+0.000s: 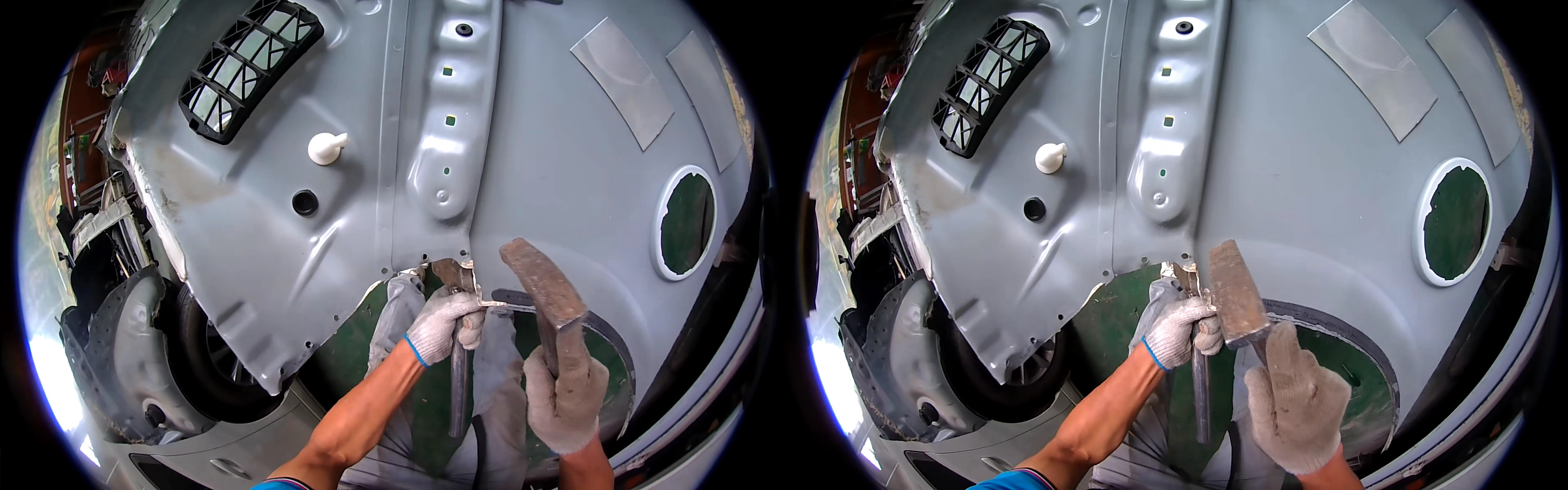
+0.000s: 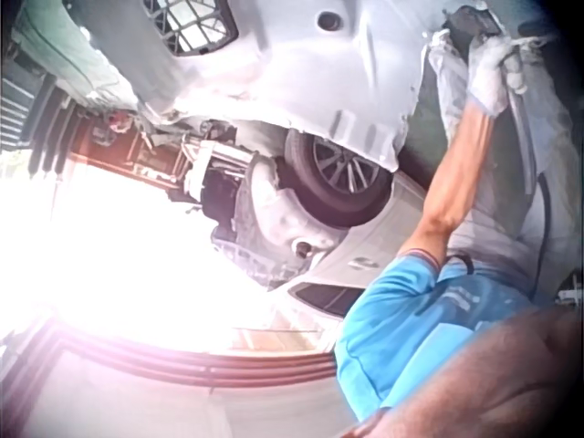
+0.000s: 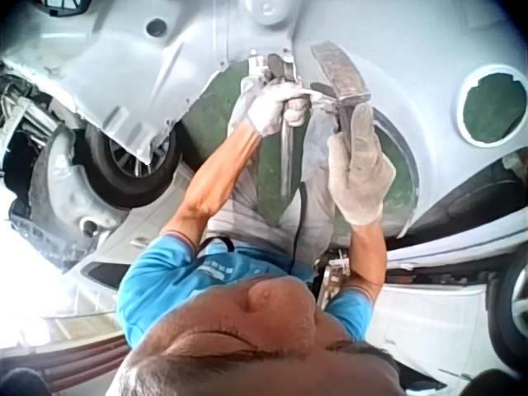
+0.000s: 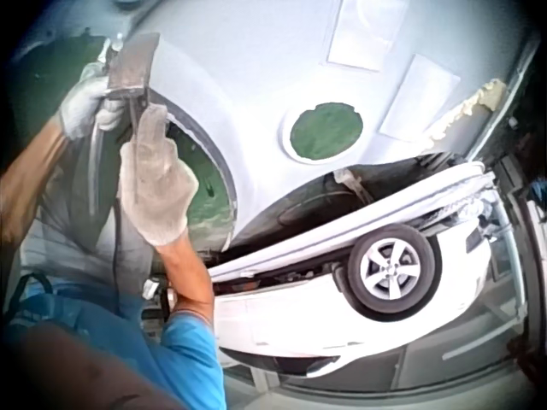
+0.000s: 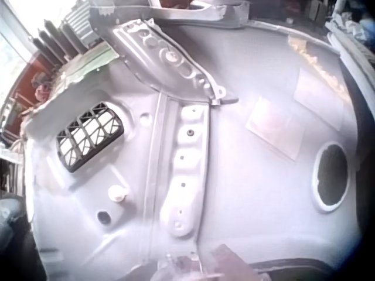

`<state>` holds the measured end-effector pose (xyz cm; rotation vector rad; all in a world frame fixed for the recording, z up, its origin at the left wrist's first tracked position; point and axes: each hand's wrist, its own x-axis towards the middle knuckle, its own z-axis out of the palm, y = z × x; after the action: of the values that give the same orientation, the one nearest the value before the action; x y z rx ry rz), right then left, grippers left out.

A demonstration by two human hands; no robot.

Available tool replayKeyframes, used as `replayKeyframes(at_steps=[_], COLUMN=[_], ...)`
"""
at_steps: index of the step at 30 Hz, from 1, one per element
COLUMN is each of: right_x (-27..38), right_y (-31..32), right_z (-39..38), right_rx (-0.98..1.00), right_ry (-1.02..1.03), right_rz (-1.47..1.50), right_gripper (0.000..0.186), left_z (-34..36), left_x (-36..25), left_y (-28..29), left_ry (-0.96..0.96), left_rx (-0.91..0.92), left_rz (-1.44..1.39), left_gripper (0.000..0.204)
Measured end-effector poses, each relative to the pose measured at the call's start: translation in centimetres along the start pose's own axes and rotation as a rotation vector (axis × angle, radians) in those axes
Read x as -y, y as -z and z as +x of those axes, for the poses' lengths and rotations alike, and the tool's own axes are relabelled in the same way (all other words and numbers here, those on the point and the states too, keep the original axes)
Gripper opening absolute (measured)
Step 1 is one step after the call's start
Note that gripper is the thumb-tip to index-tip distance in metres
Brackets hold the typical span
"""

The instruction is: The person uses a hammer and a metal dolly to smooth and shape the edges of a white car bumper with a circular cutout. They repeatedly strike the bumper's edge while supporting it with the dolly, then flip the bumper to continue working on the underside.

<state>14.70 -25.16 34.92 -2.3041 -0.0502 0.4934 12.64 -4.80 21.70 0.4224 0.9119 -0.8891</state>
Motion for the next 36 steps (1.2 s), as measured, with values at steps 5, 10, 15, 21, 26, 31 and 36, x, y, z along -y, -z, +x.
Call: replayKeyframes(at_steps=[5, 10, 15, 21, 26, 31, 36], right_x=[-1.4, -2.1, -3.5, -3.6, -3.2, -2.9, -3.8], right_y=[0.5, 1.7, 0.6, 0.1, 0.0, 1.7, 2.5], right_z=[-0.7, -2.5, -3.4, -3.1, -1.6, -2.7, -3.2], right_rx=[0.101, -0.030, -0.005, -0.025, 0.140, 0.002, -0.009], right_ry=[-0.072, -0.204, -0.240, -0.165, -0.151, -0.340, -0.488], right_rz=[-0.021, 0.171, 0.203, 0.177, 0.022, 0.133, 0.145], right_gripper=[0.065, 0.056, 0.049, 0.049, 0.048, 0.043, 0.043], left_z=[0.2, -0.2, 0.3, 0.7, 0.9, 0.8, 1.6], left_x=[0.8, 1.7, 3.5, 4.4, 4.5, 4.4, 4.5], left_y=[0.4, -0.6, -2.2, -3.2, -3.4, -2.6, -3.9], left_ry=[0.020, 0.016, -0.031, -0.080, -0.074, -0.055, -0.046], left_rx=[0.022, 0.039, 0.078, 0.072, 0.001, 0.039, 0.025], left_rz=[-0.022, -0.014, -0.081, -0.091, -0.120, -0.103, -0.039], left_gripper=[0.015, 0.026, 0.020, 0.018, 0.021, 0.020, 0.019])
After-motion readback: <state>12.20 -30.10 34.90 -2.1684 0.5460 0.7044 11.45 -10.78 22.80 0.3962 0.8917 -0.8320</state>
